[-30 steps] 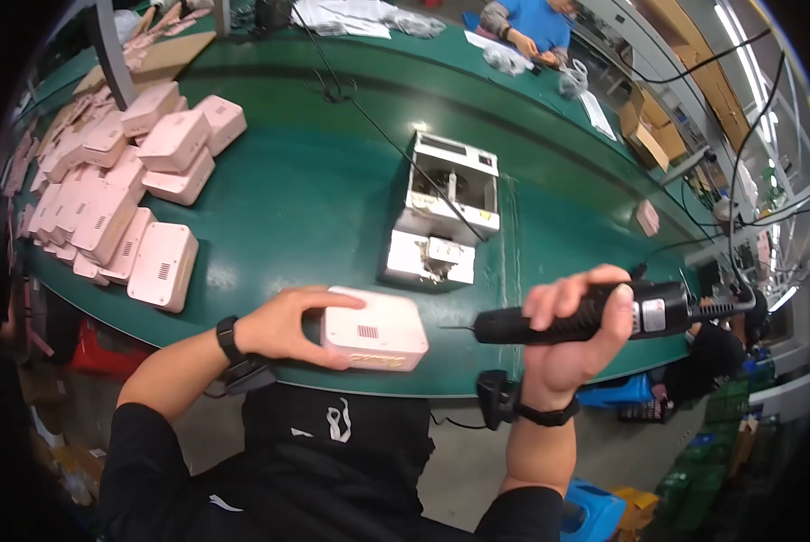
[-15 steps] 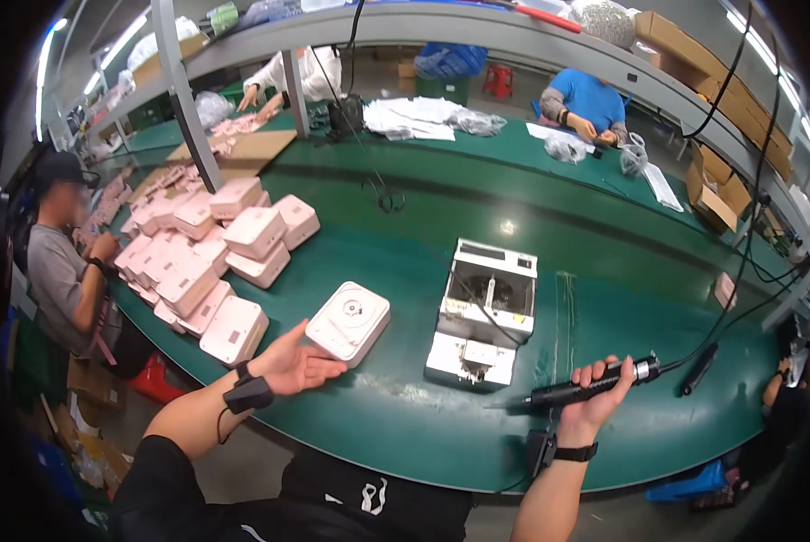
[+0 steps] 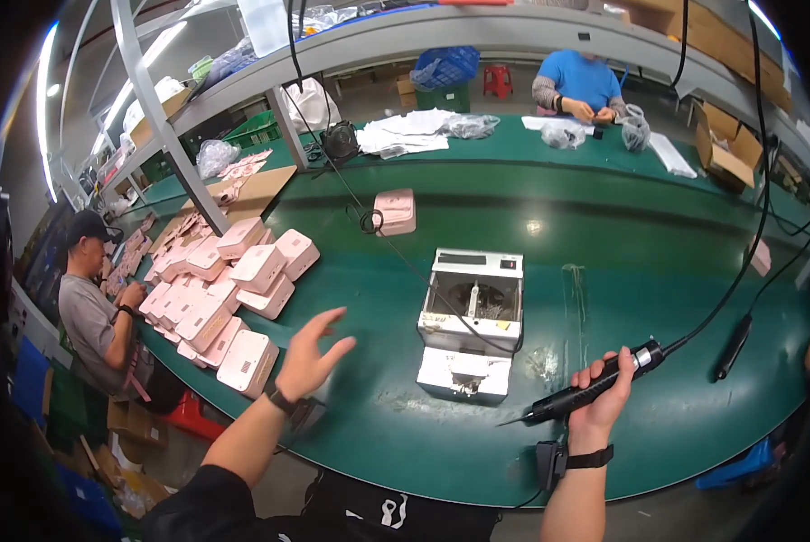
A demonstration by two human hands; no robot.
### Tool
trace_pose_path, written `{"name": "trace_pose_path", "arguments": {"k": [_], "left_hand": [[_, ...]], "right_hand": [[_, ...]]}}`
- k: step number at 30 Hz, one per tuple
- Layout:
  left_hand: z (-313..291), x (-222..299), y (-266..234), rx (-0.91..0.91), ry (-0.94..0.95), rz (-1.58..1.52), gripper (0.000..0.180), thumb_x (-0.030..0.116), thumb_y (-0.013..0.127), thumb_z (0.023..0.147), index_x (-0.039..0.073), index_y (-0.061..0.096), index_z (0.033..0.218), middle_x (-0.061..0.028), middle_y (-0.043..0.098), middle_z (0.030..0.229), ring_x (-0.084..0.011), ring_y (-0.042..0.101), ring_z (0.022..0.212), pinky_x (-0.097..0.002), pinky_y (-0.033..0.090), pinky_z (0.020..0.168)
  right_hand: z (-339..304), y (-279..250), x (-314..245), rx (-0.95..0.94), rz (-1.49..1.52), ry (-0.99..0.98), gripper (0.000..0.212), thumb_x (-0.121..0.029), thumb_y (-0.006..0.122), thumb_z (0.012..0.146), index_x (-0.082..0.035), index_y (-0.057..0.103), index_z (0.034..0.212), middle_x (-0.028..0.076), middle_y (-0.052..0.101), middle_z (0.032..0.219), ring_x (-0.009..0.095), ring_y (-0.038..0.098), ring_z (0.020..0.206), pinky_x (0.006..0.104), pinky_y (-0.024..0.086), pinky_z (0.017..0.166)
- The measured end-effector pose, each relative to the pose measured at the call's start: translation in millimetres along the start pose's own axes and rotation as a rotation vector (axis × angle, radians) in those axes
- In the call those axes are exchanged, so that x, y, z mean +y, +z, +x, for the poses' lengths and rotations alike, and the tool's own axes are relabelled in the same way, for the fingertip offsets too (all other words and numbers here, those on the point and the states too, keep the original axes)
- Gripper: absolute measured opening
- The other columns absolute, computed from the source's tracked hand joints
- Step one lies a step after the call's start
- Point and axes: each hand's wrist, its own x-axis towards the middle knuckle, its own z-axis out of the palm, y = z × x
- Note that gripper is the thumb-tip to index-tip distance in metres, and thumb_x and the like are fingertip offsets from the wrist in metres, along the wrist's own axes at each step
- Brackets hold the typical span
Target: The person picks up a pink device, drives screws into its base with a power screwdriver, and sets it aside. They then retrieve a motor from a shelf, use the power screwdriver on it, and set it down before repeating the process with another pink device.
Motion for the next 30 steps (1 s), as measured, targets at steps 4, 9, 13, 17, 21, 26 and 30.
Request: {"name": "trace_pose_path", "arguments": {"k": [4,9,13,17,21,26,30], "left_hand": [[-64,-20,-47,0.386,0.132,0.850,0.069,0.027,0.075,0.079,0.003,0.046,0.136,-0.0231,0.045,0.138,-0.0400,0.044,0.127,-0.0433,0.038,0.105],[-104,-68,-69,0.468,-0.019,1.152,0.066,0.027,0.076,0.075,0.003,0.050,0.131,-0.0258,0.045,0.136,-0.0454,0.042,0.126,-0.0514,0.034,0.106],[-121,-65,-67,0.354,0.116,1.004,0.064,0.026,0.075,0.076,0.004,0.051,0.130,-0.0267,0.044,0.138,-0.0455,0.041,0.128,-0.0545,0.033,0.107],[-113,-10,-27,-0.056,0.450,0.831,0.061,0.025,0.074,0.075,0.005,0.052,0.128,-0.0259,0.043,0.139,-0.0437,0.041,0.130,-0.0527,0.033,0.108],[-94,13,22,-0.315,0.632,0.600,0.058,0.025,0.075,0.074,0.006,0.053,0.124,-0.0252,0.043,0.140,-0.0421,0.041,0.131,-0.0502,0.034,0.109],[-53,34,67,-0.558,0.937,0.455,0.058,0.031,0.076,0.073,0.006,0.055,0.121,-0.0244,0.042,0.141,-0.0412,0.041,0.132,-0.0500,0.034,0.109],[-34,38,77,-0.600,1.040,0.298,0.061,0.037,0.078,0.073,0.007,0.056,0.121,-0.0237,0.043,0.140,-0.0409,0.042,0.131,-0.0499,0.035,0.108]], "right_hand": [[-3,2,4,0.007,-0.030,0.045,0.032,-0.041,0.062,0.090,-0.012,0.050,0.086,-0.001,0.043,0.062,0.013,0.042,0.049,0.0293,0.039,0.051],[-4,3,7,0.011,-0.059,0.061,0.032,-0.042,0.062,0.090,-0.012,0.051,0.084,-0.003,0.042,0.060,0.011,0.040,0.049,0.0273,0.037,0.048],[-11,16,22,-0.025,-0.040,0.065,0.032,-0.042,0.062,0.090,-0.011,0.051,0.087,-0.002,0.042,0.061,0.012,0.040,0.049,0.0283,0.037,0.050],[-30,24,9,-0.098,-0.097,-0.143,0.032,-0.040,0.060,0.092,-0.010,0.050,0.088,0.000,0.044,0.063,0.013,0.043,0.051,0.0298,0.039,0.052],[-60,39,-6,-0.233,-0.313,-0.356,0.026,-0.032,0.058,0.094,-0.007,0.049,0.092,0.003,0.048,0.065,0.014,0.047,0.053,0.0309,0.042,0.053],[-91,62,-5,-0.336,-0.585,-0.553,0.020,-0.024,0.055,0.095,-0.006,0.048,0.097,0.005,0.051,0.066,0.015,0.049,0.054,0.0317,0.045,0.055],[-88,59,-2,-0.382,-0.760,-0.493,0.015,-0.019,0.052,0.095,-0.006,0.047,0.100,0.005,0.050,0.065,0.015,0.049,0.052,0.0315,0.046,0.054]]}}
